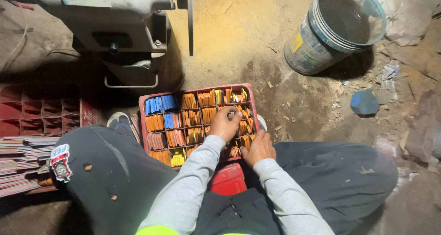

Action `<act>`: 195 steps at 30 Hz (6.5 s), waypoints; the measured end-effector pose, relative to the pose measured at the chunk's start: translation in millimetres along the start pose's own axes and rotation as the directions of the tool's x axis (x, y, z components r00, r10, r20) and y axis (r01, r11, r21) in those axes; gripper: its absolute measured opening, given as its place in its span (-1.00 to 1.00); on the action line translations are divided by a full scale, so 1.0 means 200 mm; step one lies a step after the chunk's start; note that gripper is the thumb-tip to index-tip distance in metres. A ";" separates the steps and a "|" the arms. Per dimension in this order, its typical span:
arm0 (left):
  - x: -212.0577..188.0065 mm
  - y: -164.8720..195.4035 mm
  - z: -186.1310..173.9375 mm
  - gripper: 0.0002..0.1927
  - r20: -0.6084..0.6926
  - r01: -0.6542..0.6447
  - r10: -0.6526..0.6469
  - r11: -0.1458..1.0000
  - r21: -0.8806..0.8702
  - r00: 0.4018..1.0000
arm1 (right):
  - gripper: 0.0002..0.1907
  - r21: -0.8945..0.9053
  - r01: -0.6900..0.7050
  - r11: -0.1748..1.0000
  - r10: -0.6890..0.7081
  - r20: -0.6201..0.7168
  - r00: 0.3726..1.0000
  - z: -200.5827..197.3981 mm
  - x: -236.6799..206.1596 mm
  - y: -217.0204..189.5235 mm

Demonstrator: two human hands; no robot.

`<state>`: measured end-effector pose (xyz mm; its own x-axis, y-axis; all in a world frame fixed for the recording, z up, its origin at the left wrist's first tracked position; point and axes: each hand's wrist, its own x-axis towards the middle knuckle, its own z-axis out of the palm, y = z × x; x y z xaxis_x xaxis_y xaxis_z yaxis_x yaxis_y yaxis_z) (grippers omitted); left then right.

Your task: The person sits on the floor and sands the edges of small orange pieces one at a time against a spinning disc sander, then sorts the sanded pieces into the compartments of a red parts box on their lap.

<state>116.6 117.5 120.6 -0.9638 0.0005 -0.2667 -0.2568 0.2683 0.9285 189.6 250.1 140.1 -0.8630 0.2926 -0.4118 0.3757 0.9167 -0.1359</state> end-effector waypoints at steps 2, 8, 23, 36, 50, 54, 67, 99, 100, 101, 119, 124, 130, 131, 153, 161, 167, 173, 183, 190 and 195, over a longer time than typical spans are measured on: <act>0.01 0.00 0.00 -0.66 0.032 -0.041 0.039 0.997 0.069 0.999 | -0.09 0.034 -0.018 0.999 0.016 0.065 0.998 -0.06 0.02 0.03; -0.05 -0.04 -0.06 -0.73 0.137 -0.116 0.089 0.973 0.198 0.987 | 0.00 0.115 0.131 0.985 -0.136 0.036 0.990 -0.10 0.04 0.07; -0.10 -0.38 -0.18 -0.74 0.153 -0.152 0.114 0.952 0.266 0.982 | -0.19 0.245 0.126 0.961 -0.048 -0.302 0.952 0.30 0.07 -0.14; -0.14 -1.03 -0.95 -0.79 -0.632 -0.104 0.127 0.992 0.074 0.764 | -0.40 0.449 0.118 0.886 -0.009 -0.236 0.972 0.84 0.25 -0.31; -0.50 -1.90 -0.96 -0.25 -0.706 0.639 -0.415 0.766 0.070 0.575 | -0.20 0.328 -0.070 0.942 0.109 -0.103 0.989 1.59 0.10 -0.40; -0.46 -2.01 -0.97 -0.28 -0.748 0.643 -0.376 0.761 0.087 0.547 | -0.22 0.397 -0.059 0.916 0.095 -0.070 0.993 1.74 0.18 -0.39; -0.15 -2.01 -0.47 -0.57 -0.518 0.485 -0.375 0.870 0.090 0.769 | -0.28 0.570 -0.111 0.814 0.211 -0.111 0.971 1.48 0.71 0.10; 0.96 -0.23 1.29 -0.57 0.239 -0.400 0.325 0.811 0.427 0.915 | -0.12 0.797 -0.344 0.496 0.725 -0.161 0.670 -0.03 1.84 1.66; 0.80 -0.27 1.20 -0.56 0.442 -0.403 0.193 0.796 0.452 0.876 | -0.17 0.801 -0.361 0.477 0.764 -0.175 0.621 -0.03 1.78 1.65; 0.64 -0.31 1.09 -0.61 0.567 -0.466 0.141 0.741 0.484 0.812 | -0.30 0.705 -0.243 0.667 0.699 -0.478 0.531 0.00 1.70 1.60; -0.83 -1.13 -1.70 -0.60 -0.582 0.756 -0.618 0.654 -0.009 0.528 | -0.39 -0.249 0.730 0.636 -0.594 0.446 0.670 0.71 0.83 0.03; -0.76 -1.52 -1.53 -0.51 -0.353 0.722 -0.820 0.567 -0.396 0.450 | -0.63 0.280 0.674 0.683 -0.716 0.441 0.542 1.01 0.58 -0.29; -0.73 -1.85 -1.69 -0.41 -0.497 0.288 -0.834 0.550 -0.784 0.239 | -0.62 0.418 0.618 0.666 -0.743 0.294 0.602 1.42 0.26 -1.07; -0.69 -1.88 -1.77 -0.39 -0.529 0.207 -0.825 0.563 -0.800 0.201 | -0.60 0.459 0.661 0.593 -0.792 0.188 0.581 1.45 0.27 -1.28; -0.52 -2.95 -3.77 -0.57 -0.594 0.061 -0.718 0.617 -0.784 -0.363 | -0.20 0.065 0.862 0.503 -0.810 0.382 0.444 2.27 -0.16 -4.81; -1.23 -3.02 -4.07 -0.72 -0.708 -0.083 -0.664 0.741 -0.666 -0.242 | -0.16 0.510 0.817 0.269 -0.963 0.119 0.243 2.21 -0.60 -4.68; -1.68 -2.66 -4.41 -0.87 -0.986 0.242 -0.059 0.970 -0.020 0.157 | -0.50 0.587 0.756 0.292 -0.950 0.085 0.301 1.88 -0.85 -4.11; -1.63 -2.43 -4.10 -0.78 -0.886 0.264 0.019 0.952 0.158 0.464 | -0.55 0.674 0.623 0.398 -0.895 0.135 0.426 1.86 -0.79 -3.05; -1.18 -2.59 -2.57 -0.76 -0.795 0.246 -0.199 0.967 -0.065 0.573 | -0.31 0.510 0.590 0.626 -0.761 0.233 0.606 2.16 -0.24 -1.28; -1.05 -2.64 -1.84 -0.67 -0.767 0.166 -0.232 0.972 -0.165 0.598 | -0.36 0.333 0.545 0.769 -0.625 0.215 0.751 2.05 0.08 -0.70; -0.89 -2.54 -1.50 -0.73 -0.762 0.182 -0.111 0.983 0.009 0.638 | -0.38 0.256 0.382 0.888 -0.430 0.173 0.886 1.95 0.23 -0.47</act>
<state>396.9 -308.6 -226.9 -0.6411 -0.7637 -0.0762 -0.4269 0.2724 0.8623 246.8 71.6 -217.0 -0.8677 -0.1825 -0.4625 0.0909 0.8563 -0.5084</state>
